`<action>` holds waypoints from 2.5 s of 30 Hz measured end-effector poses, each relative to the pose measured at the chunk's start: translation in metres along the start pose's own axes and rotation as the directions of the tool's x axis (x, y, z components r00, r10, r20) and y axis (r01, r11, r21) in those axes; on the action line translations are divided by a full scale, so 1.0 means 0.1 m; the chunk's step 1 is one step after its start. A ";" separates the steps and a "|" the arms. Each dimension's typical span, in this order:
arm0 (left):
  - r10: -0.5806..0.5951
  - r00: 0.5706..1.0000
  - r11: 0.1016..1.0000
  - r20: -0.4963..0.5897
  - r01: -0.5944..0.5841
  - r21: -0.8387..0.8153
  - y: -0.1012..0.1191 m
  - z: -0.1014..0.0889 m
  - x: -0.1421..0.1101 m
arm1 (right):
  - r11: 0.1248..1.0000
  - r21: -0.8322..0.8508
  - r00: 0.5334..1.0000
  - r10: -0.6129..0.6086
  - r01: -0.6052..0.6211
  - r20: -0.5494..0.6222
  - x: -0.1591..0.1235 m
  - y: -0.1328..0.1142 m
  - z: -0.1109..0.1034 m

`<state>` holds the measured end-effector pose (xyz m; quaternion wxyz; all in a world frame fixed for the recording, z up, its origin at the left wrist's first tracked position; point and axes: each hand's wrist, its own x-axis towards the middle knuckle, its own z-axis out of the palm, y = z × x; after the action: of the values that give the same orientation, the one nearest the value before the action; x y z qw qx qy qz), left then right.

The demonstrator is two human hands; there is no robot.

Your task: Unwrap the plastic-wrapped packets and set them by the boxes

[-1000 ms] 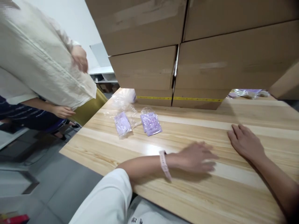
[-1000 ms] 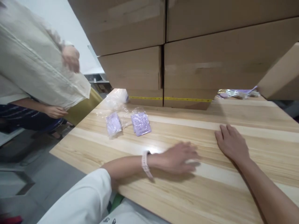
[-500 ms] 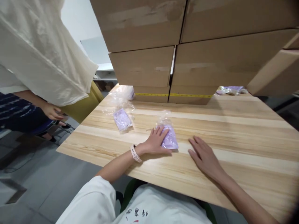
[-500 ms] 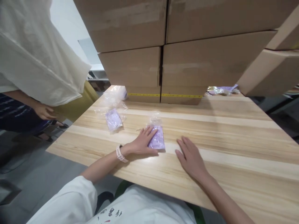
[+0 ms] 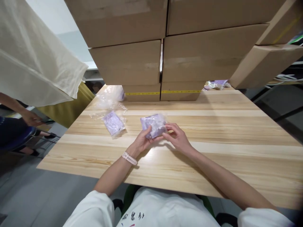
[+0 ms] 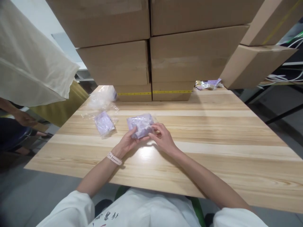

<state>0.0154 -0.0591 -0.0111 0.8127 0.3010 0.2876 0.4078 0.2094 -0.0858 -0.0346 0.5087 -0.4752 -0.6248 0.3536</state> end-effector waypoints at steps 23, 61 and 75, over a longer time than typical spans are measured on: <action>-0.211 0.976 0.945 -0.059 0.189 -0.265 -0.03 -0.10 -0.05 | 0.818 -0.249 0.855 -0.495 0.518 0.154 -0.19 -0.71 -0.12; 0.282 0.937 0.467 0.208 -0.323 0.823 -0.25 -0.22 -0.08 | 0.920 -0.369 0.894 0.271 -0.132 0.357 -0.35 -0.29 -0.21; 0.063 0.986 0.727 0.154 -0.151 0.669 -0.24 -0.16 -0.15 | 0.781 -0.620 0.965 0.097 0.078 0.244 -0.33 -0.37 -0.34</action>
<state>0.0078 -0.0796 -0.0356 0.6377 0.6166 0.3492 0.3020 0.2344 -0.1301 -0.0026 0.2336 -0.5688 -0.7656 0.1888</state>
